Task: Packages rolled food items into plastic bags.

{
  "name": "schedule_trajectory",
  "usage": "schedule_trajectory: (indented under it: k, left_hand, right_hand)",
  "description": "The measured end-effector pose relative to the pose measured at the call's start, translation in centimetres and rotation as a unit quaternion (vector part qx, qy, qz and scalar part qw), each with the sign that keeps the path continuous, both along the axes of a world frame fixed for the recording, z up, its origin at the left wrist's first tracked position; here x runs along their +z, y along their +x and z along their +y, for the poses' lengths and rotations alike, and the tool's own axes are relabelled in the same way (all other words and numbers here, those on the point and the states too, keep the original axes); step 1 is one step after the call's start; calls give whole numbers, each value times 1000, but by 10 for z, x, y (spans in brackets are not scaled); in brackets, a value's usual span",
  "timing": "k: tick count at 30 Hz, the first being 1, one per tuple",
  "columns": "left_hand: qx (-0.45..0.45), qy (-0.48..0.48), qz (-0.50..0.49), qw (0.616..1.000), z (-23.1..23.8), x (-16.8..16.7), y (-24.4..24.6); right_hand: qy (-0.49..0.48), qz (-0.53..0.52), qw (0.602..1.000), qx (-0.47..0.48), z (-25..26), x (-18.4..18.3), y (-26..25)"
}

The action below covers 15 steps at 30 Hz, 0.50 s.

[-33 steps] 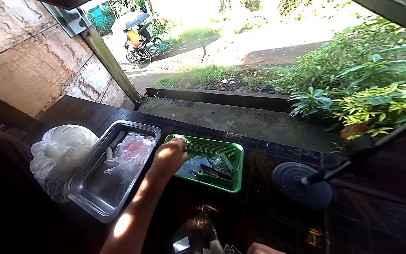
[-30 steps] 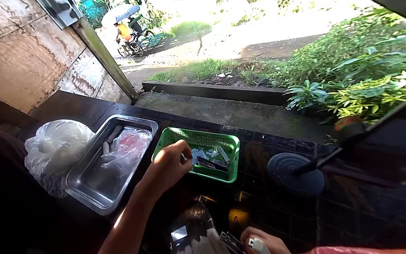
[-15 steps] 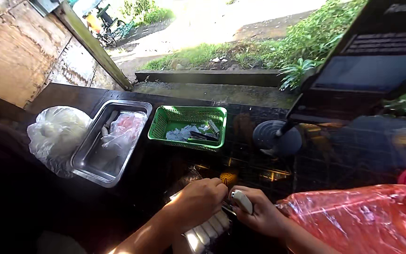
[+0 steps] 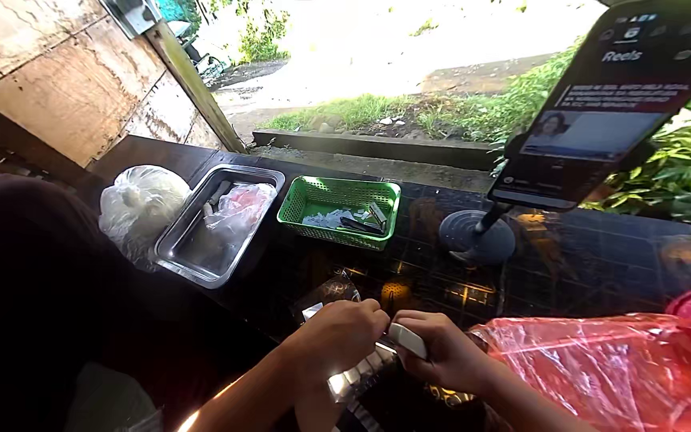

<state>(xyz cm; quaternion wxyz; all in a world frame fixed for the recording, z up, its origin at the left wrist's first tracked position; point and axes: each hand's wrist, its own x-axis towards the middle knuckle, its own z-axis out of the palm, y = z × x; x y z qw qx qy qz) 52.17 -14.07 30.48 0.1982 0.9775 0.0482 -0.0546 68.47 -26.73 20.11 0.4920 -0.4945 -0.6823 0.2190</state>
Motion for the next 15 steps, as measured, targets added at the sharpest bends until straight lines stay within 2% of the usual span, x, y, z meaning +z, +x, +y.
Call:
schedule_trajectory:
  k: [3, 15]
  left_hand:
    - [12, 3, 33, 999, -7, 4, -3]
    - [37, 12, 65, 997, -18, 13, -22]
  right_hand:
    - [-4, -23, 1000, 4, -2, 7, -3]
    - [-16, -80, 996, 18, -5, 23, -18]
